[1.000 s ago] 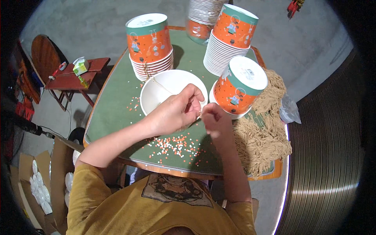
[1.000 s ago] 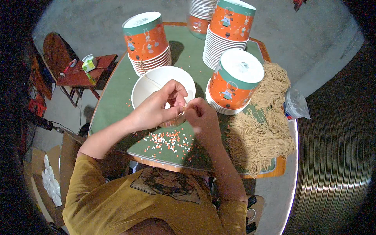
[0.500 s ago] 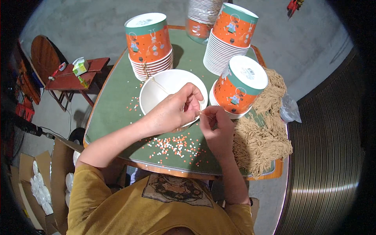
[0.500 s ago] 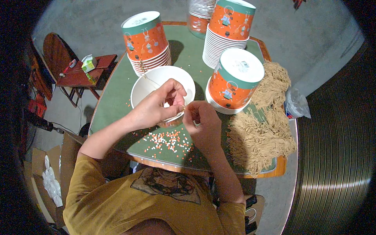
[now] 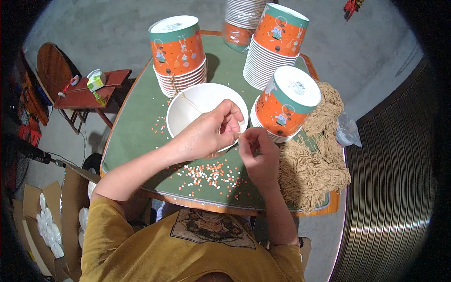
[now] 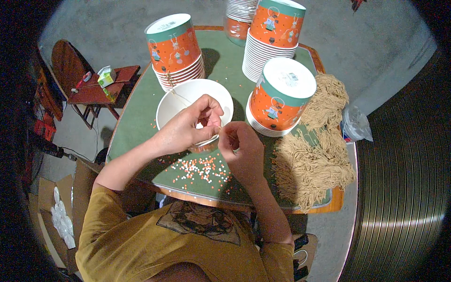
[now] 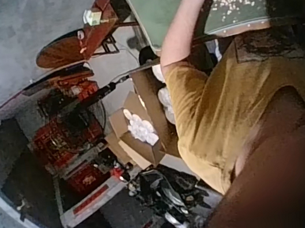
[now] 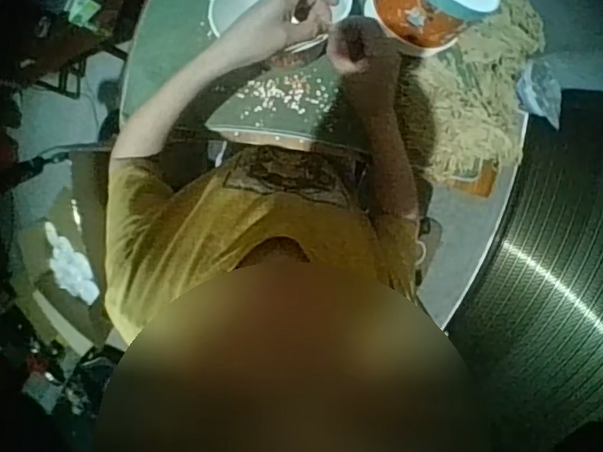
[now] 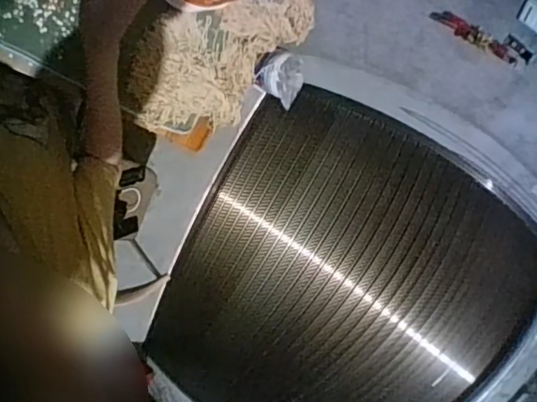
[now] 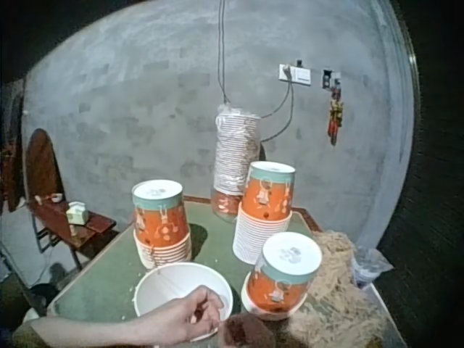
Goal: Attaching strings and decorative beads to festive paper cups.
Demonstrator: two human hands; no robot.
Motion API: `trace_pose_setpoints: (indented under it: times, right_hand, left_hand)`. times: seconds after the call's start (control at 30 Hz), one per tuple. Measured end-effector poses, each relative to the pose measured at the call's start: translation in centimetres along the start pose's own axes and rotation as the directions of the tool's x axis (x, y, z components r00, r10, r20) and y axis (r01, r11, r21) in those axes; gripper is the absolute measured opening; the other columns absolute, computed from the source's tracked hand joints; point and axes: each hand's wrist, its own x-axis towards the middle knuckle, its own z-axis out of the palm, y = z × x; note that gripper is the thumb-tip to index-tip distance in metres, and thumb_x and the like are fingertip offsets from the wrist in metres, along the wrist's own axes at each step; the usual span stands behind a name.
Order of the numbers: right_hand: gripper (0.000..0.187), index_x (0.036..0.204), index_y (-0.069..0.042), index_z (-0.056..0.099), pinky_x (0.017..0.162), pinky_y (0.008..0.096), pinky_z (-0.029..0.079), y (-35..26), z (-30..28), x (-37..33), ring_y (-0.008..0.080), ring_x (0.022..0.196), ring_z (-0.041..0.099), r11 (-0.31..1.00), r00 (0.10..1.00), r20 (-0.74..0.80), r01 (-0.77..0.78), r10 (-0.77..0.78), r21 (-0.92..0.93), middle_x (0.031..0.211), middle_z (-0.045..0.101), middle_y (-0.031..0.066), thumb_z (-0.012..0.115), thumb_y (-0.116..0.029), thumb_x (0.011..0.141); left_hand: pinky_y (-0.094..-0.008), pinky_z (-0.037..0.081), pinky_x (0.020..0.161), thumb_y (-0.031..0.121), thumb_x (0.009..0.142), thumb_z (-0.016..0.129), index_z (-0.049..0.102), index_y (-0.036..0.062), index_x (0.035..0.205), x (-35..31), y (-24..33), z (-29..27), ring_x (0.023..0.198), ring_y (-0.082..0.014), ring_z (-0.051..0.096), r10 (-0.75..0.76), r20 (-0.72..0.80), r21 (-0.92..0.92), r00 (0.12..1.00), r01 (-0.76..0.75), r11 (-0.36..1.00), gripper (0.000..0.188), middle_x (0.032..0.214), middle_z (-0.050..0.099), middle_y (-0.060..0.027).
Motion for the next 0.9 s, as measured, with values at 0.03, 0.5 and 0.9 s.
trace_pose_setpoints:
  times: [0.03,0.5,0.9]
  right_hand:
    - [0.01,0.093,-0.002,0.059,0.06,0.0241,0.047,0.1,0.1,0.0,0.0064,0.062,0.056,1.0,1.0,-0.001,0.003,-0.003,-0.011,0.075,0.061,0.0014,0.064,-0.008,0.087]
    - [0.008,0.094,-0.004,0.058,0.057,0.0189,0.037,0.5,-0.2,-0.6,0.003,0.062,0.046,0.765,0.921,0.147,-0.383,0.362,0.517,0.074,0.055,-0.0023,0.061,-0.011,0.091]
    - [0.007,0.091,-0.005,0.059,0.063,0.0223,0.046,0.8,0.7,-1.8,0.0038,0.069,0.055,0.903,0.954,0.002,-0.286,0.301,0.321,0.075,0.061,-0.0011,0.064,-0.006,0.087]
  left_hand:
    - [-0.0274,0.048,0.071,0.001,0.085,0.056,0.044,0.0026,0.107,0.0,0.0,0.0,0.076,-0.0111,0.056,0.004,0.012,0.0,1.0,-0.004,1.0,0.025,0.082,0.055,-0.0027]
    - [-0.0299,0.047,0.072,0.009,0.095,0.054,0.045,0.0048,0.115,-0.5,1.3,-0.1,0.08,-0.0135,0.054,-0.15,0.11,0.18,0.983,0.129,0.975,0.022,0.084,0.049,-0.0038]
    - [-0.0421,0.044,0.08,0.009,0.09,0.052,0.05,-0.0009,0.094,-1.2,1.2,-0.5,0.089,-0.0348,0.054,0.107,0.055,0.389,0.993,-0.12,0.913,0.011,0.09,0.054,-0.0168]
